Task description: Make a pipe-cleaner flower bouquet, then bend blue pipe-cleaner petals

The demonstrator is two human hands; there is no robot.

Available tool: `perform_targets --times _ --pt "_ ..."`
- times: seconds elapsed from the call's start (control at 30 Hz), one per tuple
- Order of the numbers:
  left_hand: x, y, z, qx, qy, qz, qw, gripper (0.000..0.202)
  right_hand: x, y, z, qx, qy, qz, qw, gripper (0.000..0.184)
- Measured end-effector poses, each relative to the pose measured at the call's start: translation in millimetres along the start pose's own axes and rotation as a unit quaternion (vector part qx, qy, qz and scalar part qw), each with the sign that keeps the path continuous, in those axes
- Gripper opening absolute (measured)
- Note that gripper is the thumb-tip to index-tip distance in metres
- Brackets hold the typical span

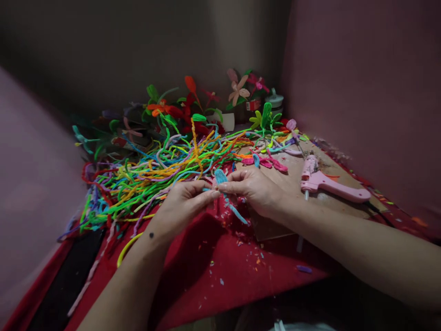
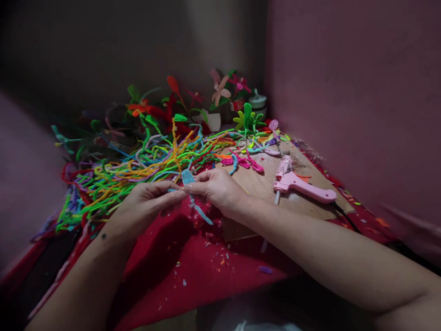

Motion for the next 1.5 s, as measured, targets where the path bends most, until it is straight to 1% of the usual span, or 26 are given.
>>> perform_targets --times 0.03,0.1,0.17,0.2,0.27,0.3,0.33,0.37,0.4,0.5,0.53,0.6,0.67,0.77,0.87,0.93,1.0,1.07,1.13,1.17,1.23,1.3,1.4,1.43,1.5 --pt "-1 -1 1.3 0.007 -0.007 0.001 1.000 0.023 1 1 -1 0.004 0.006 0.001 1.000 0.025" --pt "-3 -1 3.9 0.029 0.006 0.028 0.999 0.024 2 4 -1 0.017 0.015 -0.001 1.000 0.024" --pt "-7 2 6.5 0.073 0.038 0.094 0.992 0.022 2 6 -1 0.033 0.025 -0.008 0.999 0.024" --pt "-9 4 7.8 0.107 0.060 0.139 0.983 0.021 2 7 -1 0.044 0.030 -0.014 0.998 0.024" --pt "-14 9 11.3 0.181 0.094 0.231 0.951 0.020 3 8 0 0.065 0.033 -0.024 0.997 0.025" --pt "-16 11 12.9 0.208 0.106 0.265 0.936 0.020 3 8 1 0.075 0.033 -0.028 0.996 0.026" --pt "-18 12 14.0 0.222 0.114 0.282 0.926 0.021 3 8 2 0.085 0.030 -0.029 0.996 0.026" --pt "-18 13 14.0 0.221 0.120 0.280 0.926 0.021 3 7 2 0.095 0.024 -0.027 0.995 0.025" --pt "-18 14 13.1 0.206 0.125 0.264 0.934 0.021 3 7 3 0.104 0.017 -0.024 0.994 0.024" --pt "-13 12 8.2 0.101 0.133 0.170 0.971 0.019 3 4 6 0.124 -0.003 -0.025 0.992 0.021" --pt "-12 10 7.0 0.060 0.130 0.140 0.980 0.018 3 3 6 0.128 -0.008 -0.026 0.991 0.021" --pt "-9 6 5.1 -0.011 0.122 0.095 0.988 0.016 2 1 7 0.134 -0.011 -0.030 0.990 0.023" --pt "-7 1 3.9 -0.057 0.108 0.069 0.990 0.016 1 -2 8 0.134 -0.011 -0.034 0.990 0.025" --pt "-7 -2 2.6 -0.091 0.076 0.049 0.992 0.019 -3 -6 9 0.116 -0.008 -0.044 0.992 0.026" --pt "-6 -1 -0.1 -0.080 0.047 0.033 0.995 0.023 -6 -9 8 0.080 -0.009 -0.050 0.995 0.025" --pt "-6 2 -2.3 -0.070 0.030 0.020 0.997 0.018 -7 -11 7 0.052 -0.013 -0.056 0.997 0.023" --pt "-5 4 -5.5 -0.089 0.035 0.021 0.995 0.012 -7 -13 6 0.017 -0.013 -0.066 0.998 0.019" --pt "-4 6 -9.7 -0.123 0.072 0.038 0.989 0.019 -9 -12 7 -0.018 -0.020 -0.066 0.997 0.016" --pt "-5 7 -11.6 -0.141 0.101 0.056 0.983 0.018 -10 -8 10 -0.048 -0.034 -0.058 0.997 0.013" --pt "-5 7 -11.2 -0.141 0.101 0.063 0.983 0.016 -11 -6 12 -0.062 -0.041 -0.054 0.996 0.012" --pt "-6 8 -8.3 -0.125 0.085 0.076 0.986 0.012 -13 -1 14 -0.089 -0.047 -0.047 0.994 0.009" --pt "-8 9 -5.4 -0.093 0.078 0.085 0.989 0.009 -14 2 17 -0.103 -0.047 -0.040 0.993 0.007" --pt "-12 11 -1.9 -0.014 0.101 0.110 0.989 0.009 -15 4 18 -0.100 -0.042 -0.026 0.994 0.009" --pt "-13 12 -0.9 0.026 0.116 0.128 0.985 0.009 -15 5 17 -0.100 -0.039 -0.022 0.994 0.011" --pt "-16 14 0.7 0.115 0.146 0.171 0.967 0.009 -15 5 16 -0.101 -0.035 -0.016 0.994 0.012"
Point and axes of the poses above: each hand's wrist, its own x-axis towards the middle knuckle, its own z-axis out of the palm, y = z × x, the point moved 4 cm from there along x, towards the middle knuckle, and after that the axes turned 12 degrees about -x, right-handed, at the moved point
